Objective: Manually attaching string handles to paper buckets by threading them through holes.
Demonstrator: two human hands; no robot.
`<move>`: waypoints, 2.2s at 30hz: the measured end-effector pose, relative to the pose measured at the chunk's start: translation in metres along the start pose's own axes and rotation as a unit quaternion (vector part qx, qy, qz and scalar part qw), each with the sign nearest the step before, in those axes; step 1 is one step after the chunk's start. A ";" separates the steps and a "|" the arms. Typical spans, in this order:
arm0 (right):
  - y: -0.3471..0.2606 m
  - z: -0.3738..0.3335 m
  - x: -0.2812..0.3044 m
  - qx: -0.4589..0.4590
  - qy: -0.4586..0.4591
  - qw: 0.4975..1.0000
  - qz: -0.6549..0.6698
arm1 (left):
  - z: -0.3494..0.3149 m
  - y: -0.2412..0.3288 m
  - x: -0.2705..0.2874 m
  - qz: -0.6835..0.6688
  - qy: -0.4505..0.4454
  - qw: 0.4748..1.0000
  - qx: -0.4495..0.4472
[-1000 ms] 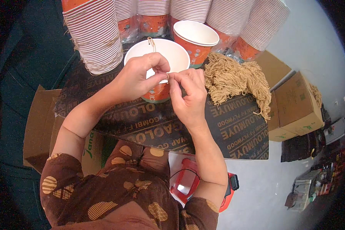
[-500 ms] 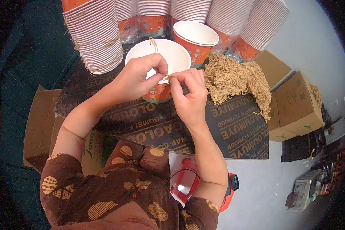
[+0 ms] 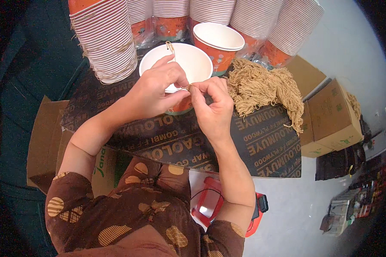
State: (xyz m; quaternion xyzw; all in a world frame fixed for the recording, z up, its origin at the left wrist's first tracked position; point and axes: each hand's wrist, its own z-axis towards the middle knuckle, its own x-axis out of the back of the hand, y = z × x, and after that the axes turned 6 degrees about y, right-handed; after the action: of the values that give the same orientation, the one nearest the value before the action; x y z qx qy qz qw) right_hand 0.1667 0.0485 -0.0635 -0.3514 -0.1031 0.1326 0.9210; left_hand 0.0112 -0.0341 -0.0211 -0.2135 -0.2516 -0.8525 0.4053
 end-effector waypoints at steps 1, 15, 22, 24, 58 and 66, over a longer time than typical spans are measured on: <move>-0.002 0.000 0.001 -0.011 0.001 1.000 0.006 | -0.001 -0.001 -0.002 0.011 0.009 1.000 -0.010; -0.005 -0.001 0.001 0.022 0.004 1.000 -0.021 | -0.006 0.004 -0.008 0.057 0.045 0.996 -0.052; -0.008 -0.001 0.000 -0.026 0.006 1.000 0.016 | -0.007 0.004 -0.009 -0.049 0.071 0.996 0.027; -0.008 -0.001 0.000 -0.032 0.008 0.999 0.020 | -0.007 0.004 -0.009 -0.052 0.070 0.996 0.023; -0.027 0.012 0.022 0.192 -0.171 0.950 -0.176 | -0.046 0.006 0.028 -0.012 -0.036 0.984 -0.172; -0.044 0.009 0.017 0.189 -0.264 0.929 -0.178 | -0.050 0.017 0.027 0.052 -0.010 0.960 -0.277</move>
State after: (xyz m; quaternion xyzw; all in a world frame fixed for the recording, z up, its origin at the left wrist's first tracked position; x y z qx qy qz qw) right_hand 0.1883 0.0277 -0.0255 -0.0992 -0.3762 0.0714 0.9185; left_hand 0.0006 -0.0892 -0.0409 -0.3383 0.0014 -0.8645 0.3718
